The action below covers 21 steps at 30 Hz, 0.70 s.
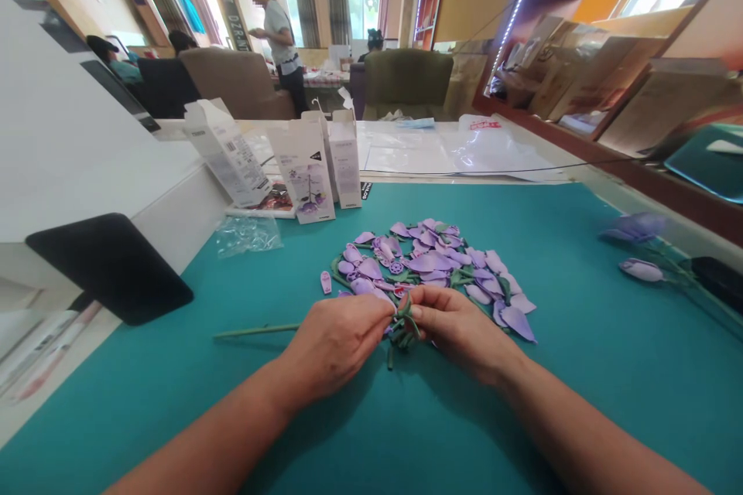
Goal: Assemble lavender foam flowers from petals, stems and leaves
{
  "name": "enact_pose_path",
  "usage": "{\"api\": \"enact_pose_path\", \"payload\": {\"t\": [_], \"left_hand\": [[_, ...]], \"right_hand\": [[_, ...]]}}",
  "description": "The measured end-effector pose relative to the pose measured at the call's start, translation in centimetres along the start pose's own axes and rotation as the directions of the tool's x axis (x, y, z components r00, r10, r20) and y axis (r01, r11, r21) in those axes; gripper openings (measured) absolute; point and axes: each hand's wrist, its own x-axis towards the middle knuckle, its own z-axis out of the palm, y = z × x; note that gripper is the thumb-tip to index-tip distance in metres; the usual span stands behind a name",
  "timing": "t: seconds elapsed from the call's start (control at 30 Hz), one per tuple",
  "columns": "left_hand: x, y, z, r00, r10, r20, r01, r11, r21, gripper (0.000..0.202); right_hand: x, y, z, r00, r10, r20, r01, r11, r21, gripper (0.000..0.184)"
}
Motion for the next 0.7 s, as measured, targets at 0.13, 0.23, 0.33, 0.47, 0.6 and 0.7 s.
{"api": "enact_pose_path", "payload": {"t": [0.13,0.23,0.33,0.47,0.6,0.7], "left_hand": [[-0.01,0.00,0.11,1.000,-0.014,-0.003,0.014,1.000,0.022,0.030],[0.03,0.02,0.19,1.000,-0.019,-0.016,0.020,0.999,0.037,0.029],[0.05,0.06,0.24,0.999,-0.021,-0.029,0.022,0.999,0.034,0.030],[-0.03,0.13,0.23,1.000,-0.005,-0.028,0.006,1.000,0.031,0.032],[-0.12,0.20,0.13,1.000,0.020,-0.013,-0.020,0.999,0.035,0.032],[-0.15,0.22,0.10,1.000,0.024,-0.017,-0.023,0.998,0.058,0.032]], "right_hand": [[-0.02,0.14,0.19,1.000,0.015,-0.016,-0.015,1.000,0.021,0.031],[-0.07,0.24,0.32,0.999,0.014,-0.030,-0.013,0.999,0.042,0.032],[-0.16,0.19,0.45,0.999,0.009,-0.039,-0.007,0.999,0.054,0.033],[-0.31,-0.03,0.54,0.999,0.021,-0.023,-0.020,0.998,0.063,0.033],[-0.42,-0.10,0.51,0.999,0.046,-0.020,-0.045,0.996,0.080,0.034],[-0.36,0.03,0.53,0.999,0.047,-0.026,-0.045,0.995,0.086,0.035]]}}
